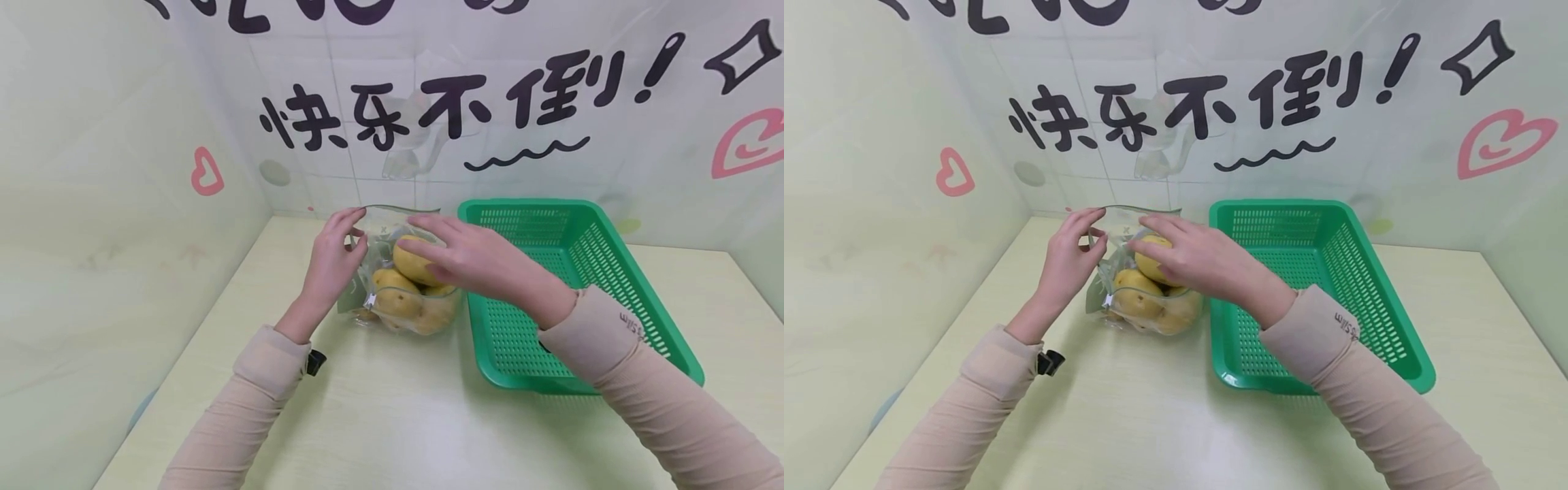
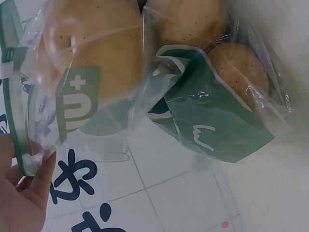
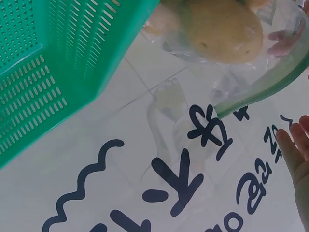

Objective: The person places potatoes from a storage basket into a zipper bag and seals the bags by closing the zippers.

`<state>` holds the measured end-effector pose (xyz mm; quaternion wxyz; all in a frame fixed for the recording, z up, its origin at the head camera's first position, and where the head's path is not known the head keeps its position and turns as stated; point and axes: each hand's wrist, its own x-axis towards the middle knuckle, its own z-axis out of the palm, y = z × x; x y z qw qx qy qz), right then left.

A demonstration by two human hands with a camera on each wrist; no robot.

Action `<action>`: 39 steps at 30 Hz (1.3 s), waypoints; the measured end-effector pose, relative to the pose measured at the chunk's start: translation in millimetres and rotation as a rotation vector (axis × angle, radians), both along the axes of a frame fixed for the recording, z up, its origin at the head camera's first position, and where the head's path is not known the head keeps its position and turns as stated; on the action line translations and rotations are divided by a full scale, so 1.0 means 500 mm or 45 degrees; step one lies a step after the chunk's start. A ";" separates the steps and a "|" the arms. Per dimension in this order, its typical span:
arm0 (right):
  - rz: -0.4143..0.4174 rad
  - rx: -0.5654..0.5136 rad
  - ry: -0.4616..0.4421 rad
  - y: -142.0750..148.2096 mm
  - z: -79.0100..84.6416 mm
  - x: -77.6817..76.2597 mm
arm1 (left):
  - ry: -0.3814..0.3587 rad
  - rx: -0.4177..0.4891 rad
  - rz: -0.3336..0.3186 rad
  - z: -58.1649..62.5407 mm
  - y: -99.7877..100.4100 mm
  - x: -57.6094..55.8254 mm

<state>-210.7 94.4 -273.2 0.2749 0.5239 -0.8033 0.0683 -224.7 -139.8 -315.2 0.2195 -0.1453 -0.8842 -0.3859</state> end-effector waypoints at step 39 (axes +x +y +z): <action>-0.398 0.016 -0.339 0.017 -0.022 -0.079 | 0.048 -0.018 -0.166 0.003 0.008 0.015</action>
